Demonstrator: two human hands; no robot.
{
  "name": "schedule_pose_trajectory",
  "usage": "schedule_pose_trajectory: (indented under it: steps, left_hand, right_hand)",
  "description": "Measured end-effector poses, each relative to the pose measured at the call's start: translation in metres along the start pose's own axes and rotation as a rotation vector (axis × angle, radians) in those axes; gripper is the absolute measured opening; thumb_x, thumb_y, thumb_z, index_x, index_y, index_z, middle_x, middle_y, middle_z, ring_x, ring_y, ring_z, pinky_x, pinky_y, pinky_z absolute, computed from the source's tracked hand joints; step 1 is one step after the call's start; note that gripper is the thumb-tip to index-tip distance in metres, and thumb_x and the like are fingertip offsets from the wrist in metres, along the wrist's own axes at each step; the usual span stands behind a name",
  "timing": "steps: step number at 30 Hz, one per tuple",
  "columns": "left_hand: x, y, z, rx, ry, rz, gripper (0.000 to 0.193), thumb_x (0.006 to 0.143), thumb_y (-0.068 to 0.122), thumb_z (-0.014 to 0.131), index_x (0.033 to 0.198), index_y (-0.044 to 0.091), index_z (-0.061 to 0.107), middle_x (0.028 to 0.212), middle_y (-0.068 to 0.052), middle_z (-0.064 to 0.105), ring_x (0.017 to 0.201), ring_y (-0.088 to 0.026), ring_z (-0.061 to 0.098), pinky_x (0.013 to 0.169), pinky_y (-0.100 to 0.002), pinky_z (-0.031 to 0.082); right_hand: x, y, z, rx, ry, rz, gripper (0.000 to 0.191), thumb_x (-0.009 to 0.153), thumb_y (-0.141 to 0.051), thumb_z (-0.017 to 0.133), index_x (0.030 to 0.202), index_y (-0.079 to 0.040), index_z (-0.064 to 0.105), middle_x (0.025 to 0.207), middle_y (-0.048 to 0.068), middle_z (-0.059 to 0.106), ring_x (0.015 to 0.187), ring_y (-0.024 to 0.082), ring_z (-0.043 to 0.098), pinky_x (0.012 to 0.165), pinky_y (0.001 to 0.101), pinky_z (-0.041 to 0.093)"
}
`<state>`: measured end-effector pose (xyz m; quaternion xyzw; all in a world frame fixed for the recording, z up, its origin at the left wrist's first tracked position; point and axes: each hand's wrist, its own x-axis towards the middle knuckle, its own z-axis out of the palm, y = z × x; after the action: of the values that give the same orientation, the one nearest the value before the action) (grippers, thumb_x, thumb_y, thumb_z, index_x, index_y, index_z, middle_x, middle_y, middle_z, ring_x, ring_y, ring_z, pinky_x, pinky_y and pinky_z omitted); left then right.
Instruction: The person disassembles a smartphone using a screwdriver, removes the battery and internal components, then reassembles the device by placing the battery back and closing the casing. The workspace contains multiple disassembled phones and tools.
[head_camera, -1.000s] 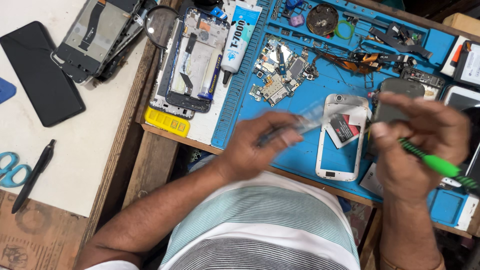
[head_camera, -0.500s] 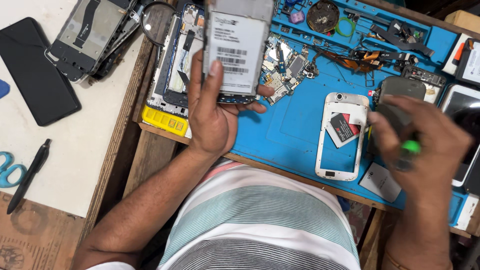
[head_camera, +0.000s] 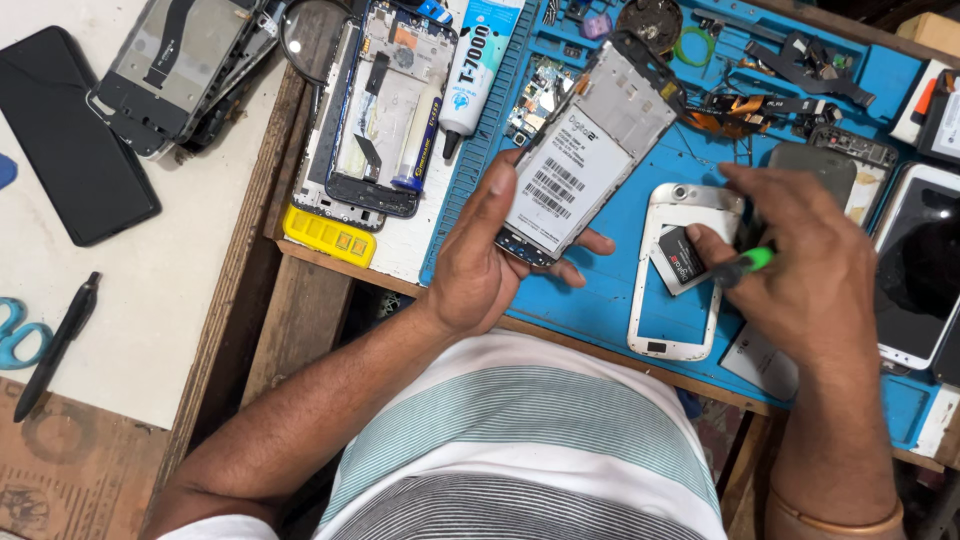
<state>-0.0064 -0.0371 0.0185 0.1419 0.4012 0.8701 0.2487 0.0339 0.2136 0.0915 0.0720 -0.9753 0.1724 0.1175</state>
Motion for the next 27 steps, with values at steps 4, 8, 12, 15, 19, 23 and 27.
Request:
schedule_pose_trajectory:
  steps: [4, 8, 12, 15, 19, 23, 27]
  left_hand:
    - [-0.002, -0.001, -0.003, -0.126, 0.016, -0.047, 0.064, 0.11, 0.058, 0.029, 0.148, 0.007, 0.036, 0.136, -0.023, 0.062, 0.115, -0.033, 0.072, 0.081, -0.038, 0.066]
    - [-0.001, 0.001, -0.003, -0.127, 0.006, -0.054, 0.058, 0.113, 0.054, 0.032, 0.145, 0.007, 0.04, 0.138, -0.022, 0.061, 0.118, -0.035, 0.071, 0.086, -0.038, 0.063]
    - [0.0, 0.005, 0.0, -0.124, 0.012, -0.078, 0.059, 0.113, 0.051, 0.032, 0.148, 0.004, 0.036, 0.141, -0.023, 0.06, 0.125, -0.036, 0.068, 0.092, -0.041, 0.062]
    - [0.0, 0.007, 0.002, -0.158, 0.006, -0.096, 0.063, 0.109, 0.048, 0.032, 0.16, 0.01, 0.025, 0.144, -0.02, 0.057, 0.124, -0.036, 0.066, 0.094, -0.042, 0.061]
    - [0.0, 0.007, 0.002, -0.199, -0.054, -0.131, 0.064, 0.115, 0.045, 0.028, 0.164, 0.004, 0.031, 0.15, -0.023, 0.055, 0.13, -0.036, 0.064, 0.101, -0.043, 0.059]
    - [0.002, 0.0, 0.003, -0.276, -0.107, -0.195, 0.064, 0.118, 0.044, 0.026, 0.164, 0.001, 0.033, 0.146, -0.029, 0.057, 0.133, -0.036, 0.062, 0.108, -0.046, 0.058]
    - [0.002, -0.006, 0.005, -0.282, -0.128, -0.289, 0.069, 0.113, 0.049, 0.024, 0.164, 0.003, 0.028, 0.147, -0.026, 0.054, 0.132, -0.036, 0.06, 0.106, -0.051, 0.058]
  right_hand:
    - [-0.005, 0.014, -0.006, 0.136, -0.074, 0.161, 0.05, 0.08, -0.012, 0.09, 0.125, -0.004, 0.073, 0.107, 0.02, 0.069, 0.076, 0.025, 0.065, 0.063, 0.0353, 0.054]
    - [-0.02, 0.05, -0.012, 0.507, -0.075, 0.238, 0.034, 0.089, -0.007, 0.084, 0.119, 0.001, 0.07, 0.105, 0.016, 0.069, 0.083, 0.017, 0.069, 0.068, 0.0272, 0.057]
    - [-0.059, 0.107, -0.001, 0.906, -0.014, 0.278, 0.027, 0.099, -0.007, 0.081, 0.117, 0.003, 0.063, 0.101, 0.012, 0.072, 0.086, 0.013, 0.074, 0.079, 0.0228, 0.062]
    - [-0.084, 0.159, 0.01, 1.158, 0.004, 0.266, 0.024, 0.102, -0.01, 0.079, 0.116, 0.0, 0.062, 0.1, 0.011, 0.072, 0.08, 0.01, 0.071, 0.075, 0.0196, 0.059]
    - [-0.088, 0.193, 0.024, 1.747, 0.079, 0.4, 0.019, 0.108, -0.008, 0.073, 0.119, 0.004, 0.063, 0.1, 0.011, 0.07, 0.066, 0.006, 0.06, 0.065, 0.0158, 0.049]
    - [-0.067, 0.149, 0.026, 1.414, 0.098, 0.384, 0.025, 0.106, -0.016, 0.073, 0.123, 0.001, 0.065, 0.099, 0.007, 0.071, 0.066, 0.003, 0.06, 0.056, 0.0125, 0.045]
    - [-0.029, 0.068, 0.015, 1.179, 0.156, 0.243, 0.031, 0.105, -0.02, 0.074, 0.127, -0.001, 0.066, 0.099, 0.005, 0.072, 0.066, 0.001, 0.06, 0.05, 0.0109, 0.042]
